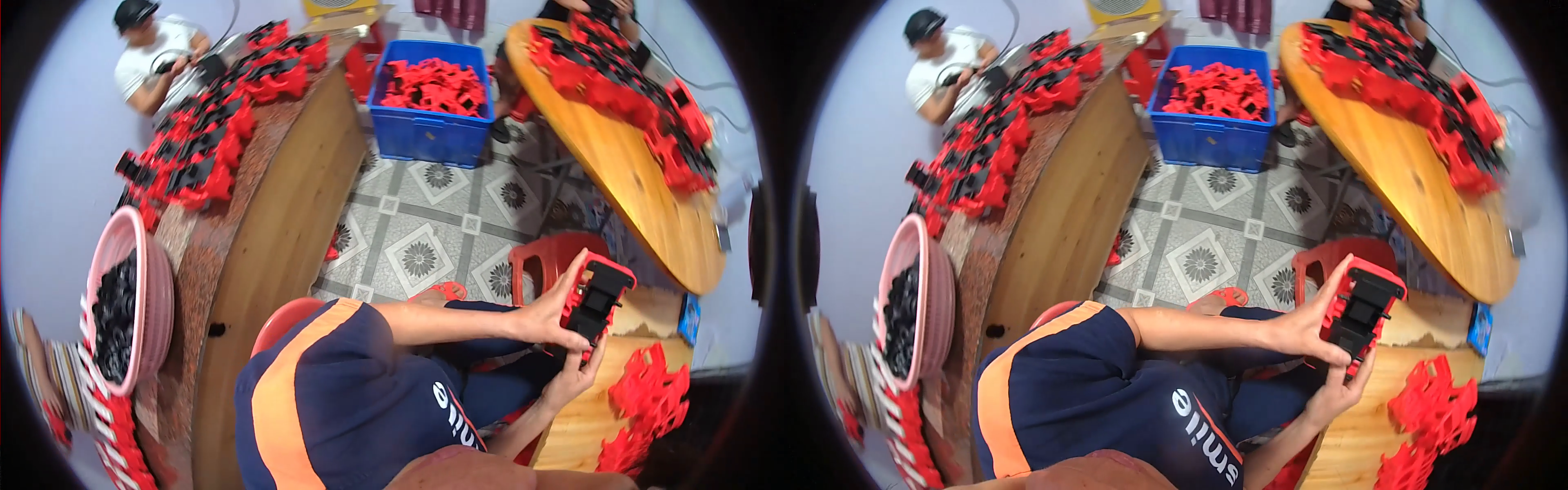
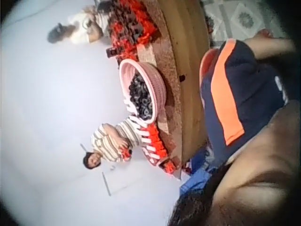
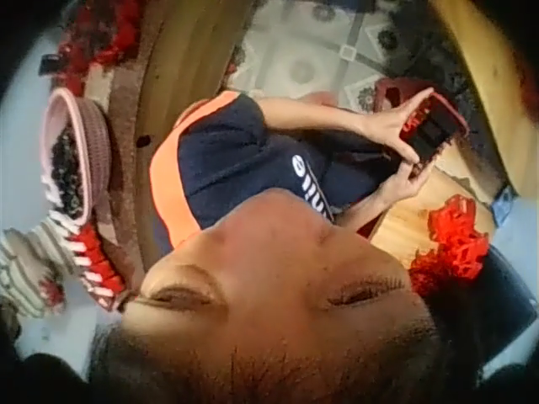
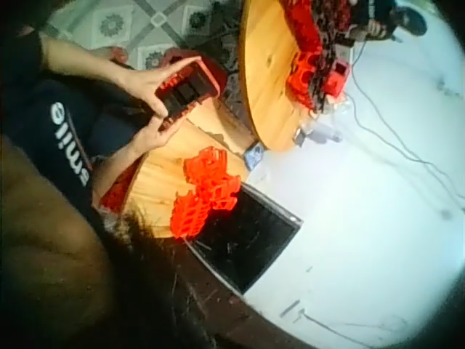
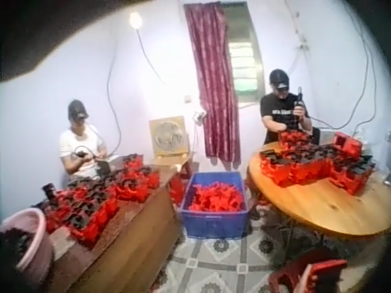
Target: The person assembles toy cars by hand, fitting plastic inserts into toy car shells.
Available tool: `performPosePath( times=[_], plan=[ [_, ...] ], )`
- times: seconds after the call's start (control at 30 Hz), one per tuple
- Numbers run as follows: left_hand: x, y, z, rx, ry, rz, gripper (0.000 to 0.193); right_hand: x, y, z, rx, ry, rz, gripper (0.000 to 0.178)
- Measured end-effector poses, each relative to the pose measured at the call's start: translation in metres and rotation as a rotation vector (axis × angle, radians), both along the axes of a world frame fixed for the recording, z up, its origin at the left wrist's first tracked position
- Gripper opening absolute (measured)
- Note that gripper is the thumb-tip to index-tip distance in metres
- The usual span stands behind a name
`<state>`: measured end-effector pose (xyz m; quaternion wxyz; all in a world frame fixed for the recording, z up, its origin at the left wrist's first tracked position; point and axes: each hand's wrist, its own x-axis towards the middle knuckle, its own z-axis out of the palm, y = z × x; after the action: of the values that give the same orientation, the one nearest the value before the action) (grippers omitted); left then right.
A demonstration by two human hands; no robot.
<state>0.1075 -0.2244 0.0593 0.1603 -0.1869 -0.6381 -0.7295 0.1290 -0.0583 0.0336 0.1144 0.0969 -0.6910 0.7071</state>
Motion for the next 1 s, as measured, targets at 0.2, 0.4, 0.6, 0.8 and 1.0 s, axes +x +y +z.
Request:
performPosePath(
  times=[0.2, 0.4, 0.6, 0.8, 1.0],
  plan=[
    [0.002, -0.106, 0.054, 0.442, 0.052, 0.501, 0.112, -0.022, -0.087, 0.042, -0.050, 0.166, 0.591, 0.093],
    [0.081, -0.235, 0.113, 0.463, 0.530, 1.396, 0.103, -0.046, -0.084, 0.011, 0.064, -0.100, 0.555, 0.049],
    [0.195, -0.285, 0.101, 0.540, 0.558, 1.859, 0.068, -0.053, -0.080, -0.021, 0.007, -0.266, 0.610, 0.036],
    [0.272, -0.314, 0.064, 0.656, 0.437, 2.108, 0.078, -0.052, -0.076, -0.030, 0.005, -0.205, 0.602, 0.033],
    [0.318, -0.388, 0.038, 0.822, 0.054, 1.915, 0.099, -0.050, -0.068, -0.051, -0.017, -0.209, 0.605, 0.032]
  ],
)
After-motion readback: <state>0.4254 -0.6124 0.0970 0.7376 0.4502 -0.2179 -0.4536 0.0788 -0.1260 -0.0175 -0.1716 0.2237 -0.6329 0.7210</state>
